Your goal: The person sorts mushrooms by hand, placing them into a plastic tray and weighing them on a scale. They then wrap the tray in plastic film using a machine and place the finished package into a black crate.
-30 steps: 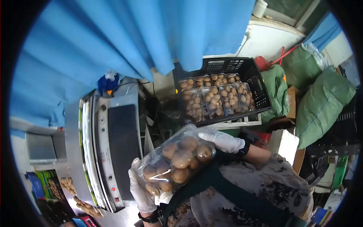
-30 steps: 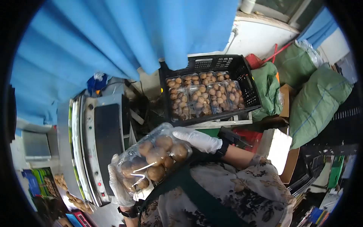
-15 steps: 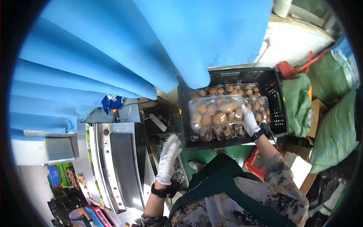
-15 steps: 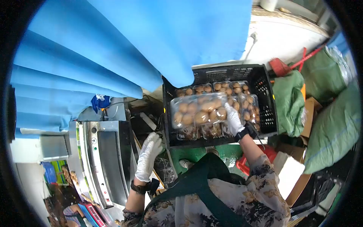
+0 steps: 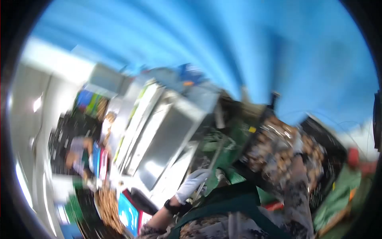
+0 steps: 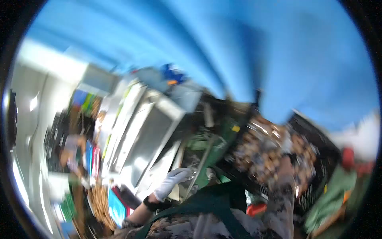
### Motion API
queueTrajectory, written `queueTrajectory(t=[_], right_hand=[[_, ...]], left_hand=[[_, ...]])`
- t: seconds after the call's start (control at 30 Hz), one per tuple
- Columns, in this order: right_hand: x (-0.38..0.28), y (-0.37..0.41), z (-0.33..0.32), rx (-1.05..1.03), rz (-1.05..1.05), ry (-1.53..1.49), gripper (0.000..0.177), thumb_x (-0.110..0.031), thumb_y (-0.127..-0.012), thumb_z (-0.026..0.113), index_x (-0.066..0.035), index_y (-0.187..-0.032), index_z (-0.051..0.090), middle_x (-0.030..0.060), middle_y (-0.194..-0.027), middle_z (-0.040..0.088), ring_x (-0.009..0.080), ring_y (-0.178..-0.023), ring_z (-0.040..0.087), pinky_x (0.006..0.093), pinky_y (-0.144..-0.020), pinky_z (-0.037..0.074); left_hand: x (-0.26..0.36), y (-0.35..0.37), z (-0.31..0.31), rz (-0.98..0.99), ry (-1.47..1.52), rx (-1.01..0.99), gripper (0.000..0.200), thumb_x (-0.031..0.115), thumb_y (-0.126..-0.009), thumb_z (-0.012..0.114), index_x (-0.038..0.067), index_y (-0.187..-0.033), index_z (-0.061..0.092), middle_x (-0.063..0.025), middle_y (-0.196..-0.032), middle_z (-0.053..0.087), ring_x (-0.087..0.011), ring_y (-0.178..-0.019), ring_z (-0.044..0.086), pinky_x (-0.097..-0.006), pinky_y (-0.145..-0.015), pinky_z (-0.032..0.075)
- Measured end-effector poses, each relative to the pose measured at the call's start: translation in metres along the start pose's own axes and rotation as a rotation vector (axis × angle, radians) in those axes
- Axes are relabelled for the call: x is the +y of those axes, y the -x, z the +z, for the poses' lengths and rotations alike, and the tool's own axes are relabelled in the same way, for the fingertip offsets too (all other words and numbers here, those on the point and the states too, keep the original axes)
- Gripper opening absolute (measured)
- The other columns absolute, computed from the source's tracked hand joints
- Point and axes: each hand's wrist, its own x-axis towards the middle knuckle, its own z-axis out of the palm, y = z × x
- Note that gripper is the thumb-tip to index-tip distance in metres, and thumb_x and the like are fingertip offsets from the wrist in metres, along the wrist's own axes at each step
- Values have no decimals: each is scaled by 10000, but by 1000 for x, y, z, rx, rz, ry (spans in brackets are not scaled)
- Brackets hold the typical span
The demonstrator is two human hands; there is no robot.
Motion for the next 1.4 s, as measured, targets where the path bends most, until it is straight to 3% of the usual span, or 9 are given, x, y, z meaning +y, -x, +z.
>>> queueTrajectory(t=[0.4, 0.53, 0.7, 0.77, 0.83, 0.9, 0.93, 1.0, 1.4], right_hand=[[-265, 88, -207, -445, 73, -708, 256, -173, -924, 511, 46, -1021, 600, 131, -1017, 625, 242, -915, 581, 326, -834, 444], [-406, 109, -252, -487, -295, -648, 203, -124, -917, 522, 49, -970, 615, 131, -982, 638, 250, -876, 595, 329, -802, 462], [-562, 69, -320, 231, -782, -779, 447, -304, -950, 445, 65, -1185, 536, 148, -1156, 574, 251, -1079, 525, 350, -980, 378], [-655, 94, -346, 257, -1880, -847, 535, -292, -954, 436, 135, -1275, 410, 201, -1267, 497, 265, -1162, 488, 354, -1033, 335], [-761, 159, -349, 616, -1775, -747, 346, -203, -939, 457, 98, -1098, 516, 195, -1101, 554, 271, -982, 554, 383, -884, 427], [-852, 197, -336, 933, -1724, -638, 237, -144, -908, 517, 45, -868, 654, 194, -974, 632, 297, -776, 639, 465, -669, 527], [-886, 168, -328, 485, -2164, -418, 367, -155, -989, 336, 74, -1222, 503, 180, -1222, 543, 236, -1171, 510, 335, -1012, 388], [-949, 247, -269, 133, -1741, -646, 200, -136, -929, 520, -1, -1037, 620, 89, -1036, 629, 168, -974, 588, 284, -885, 437], [-1057, 254, 14, -252, -1978, -84, 127, -183, -841, 562, -70, -864, 616, 110, -850, 604, 303, -827, 596, 365, -715, 476]], left_hand=[[45, 134, -146, 578, 276, 123, 359, 263, -956, 493, 4, -1201, 527, -111, -1109, 620, -200, -1030, 595, -319, -911, 468], [14, 158, -282, 1081, 217, 591, 367, 224, -939, 492, 23, -1245, 491, -75, -1182, 563, -182, -1099, 541, -311, -941, 423], [-43, 105, -461, 720, 774, 1068, 267, 297, -883, 576, 68, -1021, 577, -36, -888, 620, -156, -713, 606, -290, -594, 476], [-74, 63, -502, 540, 913, 864, 246, 306, -889, 554, 121, -1050, 577, -69, -909, 617, -207, -736, 621, -317, -583, 477], [-105, -6, -542, 488, 1017, 642, 385, 398, -893, 537, 141, -1180, 533, -120, -1033, 582, -281, -852, 600, -401, -700, 479], [-88, -18, -527, 478, 1015, 647, 496, 414, -908, 510, 120, -1303, 448, -196, -1212, 530, -344, -1081, 543, -455, -910, 438], [-85, -25, -526, 572, 1022, 585, 522, 407, -903, 524, 97, -1314, 437, -228, -1272, 491, -361, -1133, 514, -440, -981, 395], [-72, -36, -523, 587, 1070, 605, 543, 412, -893, 531, 79, -1312, 439, -191, -1281, 504, -317, -1123, 529, -399, -956, 404], [-44, -56, -539, 633, 1305, 747, 298, 200, -921, 473, 13, -1145, 535, -111, -1166, 596, -198, -996, 607, -289, -784, 472]])
